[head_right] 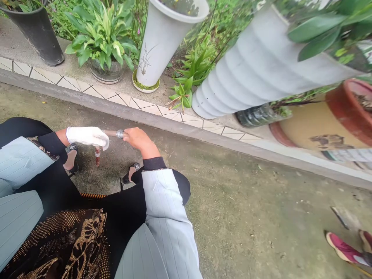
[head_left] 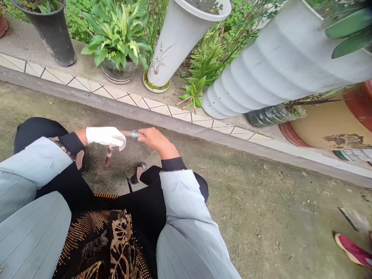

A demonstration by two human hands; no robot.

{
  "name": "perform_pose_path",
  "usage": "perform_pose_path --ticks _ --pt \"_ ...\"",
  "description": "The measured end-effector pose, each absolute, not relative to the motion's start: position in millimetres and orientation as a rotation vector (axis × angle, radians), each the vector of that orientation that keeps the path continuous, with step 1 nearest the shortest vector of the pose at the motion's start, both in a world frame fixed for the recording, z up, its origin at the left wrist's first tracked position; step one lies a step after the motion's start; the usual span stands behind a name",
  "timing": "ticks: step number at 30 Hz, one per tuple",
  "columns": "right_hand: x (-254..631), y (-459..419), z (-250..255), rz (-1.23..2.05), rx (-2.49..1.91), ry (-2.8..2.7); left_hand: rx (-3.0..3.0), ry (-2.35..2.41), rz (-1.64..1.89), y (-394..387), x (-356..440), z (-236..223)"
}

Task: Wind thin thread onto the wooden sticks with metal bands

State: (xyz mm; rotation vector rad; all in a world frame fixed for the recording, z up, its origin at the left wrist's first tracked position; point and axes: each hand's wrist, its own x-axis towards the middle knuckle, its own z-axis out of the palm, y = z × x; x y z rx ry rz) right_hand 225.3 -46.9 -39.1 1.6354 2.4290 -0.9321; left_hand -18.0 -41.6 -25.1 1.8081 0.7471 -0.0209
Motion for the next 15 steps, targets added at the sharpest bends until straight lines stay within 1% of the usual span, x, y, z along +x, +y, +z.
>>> perform_pose_path --ticks 3,6,8,10,11,12,13,15 --pt "221.5 -49.8 -40.3 -1.214 1.282 2.364 1.624 0.696 -0.03 -38.0 -19.4 -26.1" --pt "221.6 -53.6 -29.4 -1.67 1.045 2.35 1.649 0.766 0.076 -33.1 -19.5 -34.9" --pt "224.4 -54.9 -19.6 -2.019 1.127 2.383 1.669 0.755 0.176 -30.6 -18.3 -43.1" --pt "228.7 -53.1 -13.7 -2.287 1.399 2.41 1.66 0.737 0.261 -29.6 -16.5 -49.5" --pt "230.8 -51.1 -13.2 -2.344 1.572 2.419 1.657 0.736 0.27 -29.7 -15.6 -51.1" --pt "232.7 -48.4 -14.3 -2.329 1.749 2.43 1.662 0.738 0.255 -30.3 -14.7 -51.5" --pt "234.1 -45.5 -16.6 -2.239 1.906 2.446 1.672 0.738 0.224 -31.1 -14.0 -50.8" --pt "235.0 -40.5 -23.2 -1.884 2.113 2.478 1.689 0.726 0.145 -33.1 -13.1 -47.3"
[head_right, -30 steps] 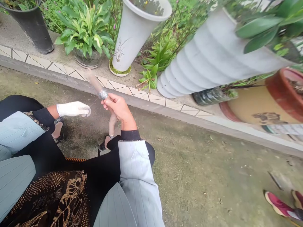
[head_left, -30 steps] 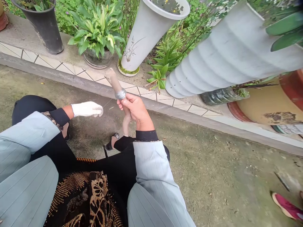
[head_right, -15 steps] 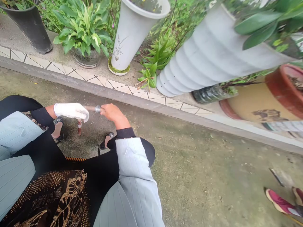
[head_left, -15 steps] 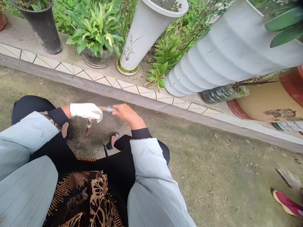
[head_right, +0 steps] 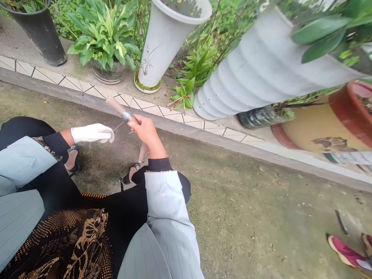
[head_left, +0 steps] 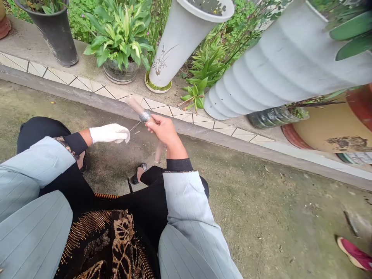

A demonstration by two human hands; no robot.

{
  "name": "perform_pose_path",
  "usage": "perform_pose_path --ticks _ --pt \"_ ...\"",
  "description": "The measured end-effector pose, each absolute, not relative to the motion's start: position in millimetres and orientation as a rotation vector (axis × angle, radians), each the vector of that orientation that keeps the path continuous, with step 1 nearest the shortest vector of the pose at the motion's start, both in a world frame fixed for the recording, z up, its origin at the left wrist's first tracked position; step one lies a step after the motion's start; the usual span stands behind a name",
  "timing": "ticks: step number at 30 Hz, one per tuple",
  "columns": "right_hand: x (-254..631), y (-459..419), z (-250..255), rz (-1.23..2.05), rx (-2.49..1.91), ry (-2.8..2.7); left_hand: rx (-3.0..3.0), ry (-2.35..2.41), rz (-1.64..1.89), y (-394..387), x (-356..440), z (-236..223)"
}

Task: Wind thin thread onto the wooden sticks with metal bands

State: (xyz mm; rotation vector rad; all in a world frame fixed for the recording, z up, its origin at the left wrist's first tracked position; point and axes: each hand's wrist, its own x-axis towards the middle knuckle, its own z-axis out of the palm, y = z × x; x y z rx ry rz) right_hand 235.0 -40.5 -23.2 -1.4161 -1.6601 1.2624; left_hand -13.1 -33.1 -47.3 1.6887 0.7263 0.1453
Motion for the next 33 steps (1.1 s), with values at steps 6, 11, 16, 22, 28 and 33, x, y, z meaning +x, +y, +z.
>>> perform_pose_path --ticks 6,11,16,22,28,33 --pt "223.0 -42.0 -30.4 0.821 -1.839 -2.141 1.849 0.71 0.01 -34.8 -10.5 -42.3" --pt "212.4 -48.2 -29.4 0.773 -1.954 -2.537 2.111 0.715 -0.034 -35.0 -7.6 -42.7" --pt "217.5 -50.4 -31.5 1.586 -1.468 -2.767 1.964 0.793 -0.097 -38.4 -8.7 -37.1" --pt "228.5 -50.1 -17.4 1.837 -1.06 -1.919 1.628 0.78 0.271 -30.3 -10.3 -46.9" --pt "219.1 -47.7 -22.2 1.672 -1.144 -1.368 1.592 0.674 0.264 -31.8 -9.2 -59.5" --pt "218.7 -46.0 -27.1 1.549 -1.233 -1.301 1.694 0.856 0.134 -32.9 -8.3 -60.9"
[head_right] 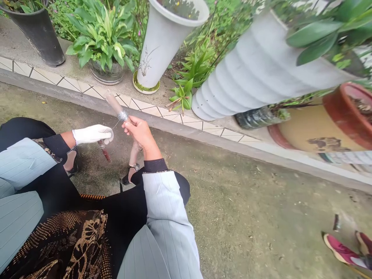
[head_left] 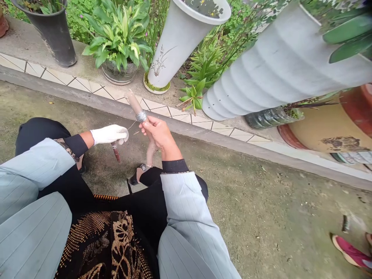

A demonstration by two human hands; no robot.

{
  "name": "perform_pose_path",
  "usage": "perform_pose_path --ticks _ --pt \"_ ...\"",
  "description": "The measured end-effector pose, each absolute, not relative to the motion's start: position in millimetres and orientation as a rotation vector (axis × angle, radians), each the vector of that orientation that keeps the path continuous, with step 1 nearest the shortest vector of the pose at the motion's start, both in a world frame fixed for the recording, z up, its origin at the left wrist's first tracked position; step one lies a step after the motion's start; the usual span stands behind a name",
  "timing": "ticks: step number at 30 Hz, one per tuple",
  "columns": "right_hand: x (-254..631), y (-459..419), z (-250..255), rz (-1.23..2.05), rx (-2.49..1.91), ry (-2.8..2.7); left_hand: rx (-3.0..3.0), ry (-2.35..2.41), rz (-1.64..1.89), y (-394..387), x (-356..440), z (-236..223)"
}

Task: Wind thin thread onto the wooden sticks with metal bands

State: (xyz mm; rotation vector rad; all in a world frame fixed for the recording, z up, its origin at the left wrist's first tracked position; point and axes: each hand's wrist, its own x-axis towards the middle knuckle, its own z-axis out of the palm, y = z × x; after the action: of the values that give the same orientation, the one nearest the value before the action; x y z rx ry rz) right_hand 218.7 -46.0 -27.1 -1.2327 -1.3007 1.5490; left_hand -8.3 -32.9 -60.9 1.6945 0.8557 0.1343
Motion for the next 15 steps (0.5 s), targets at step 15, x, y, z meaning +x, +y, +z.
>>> perform_pose_path --ticks 15 --pt "236.1 -31.7 -36.9 1.233 -1.443 -1.359 1.759 0.657 0.174 -37.1 -10.9 -41.7"
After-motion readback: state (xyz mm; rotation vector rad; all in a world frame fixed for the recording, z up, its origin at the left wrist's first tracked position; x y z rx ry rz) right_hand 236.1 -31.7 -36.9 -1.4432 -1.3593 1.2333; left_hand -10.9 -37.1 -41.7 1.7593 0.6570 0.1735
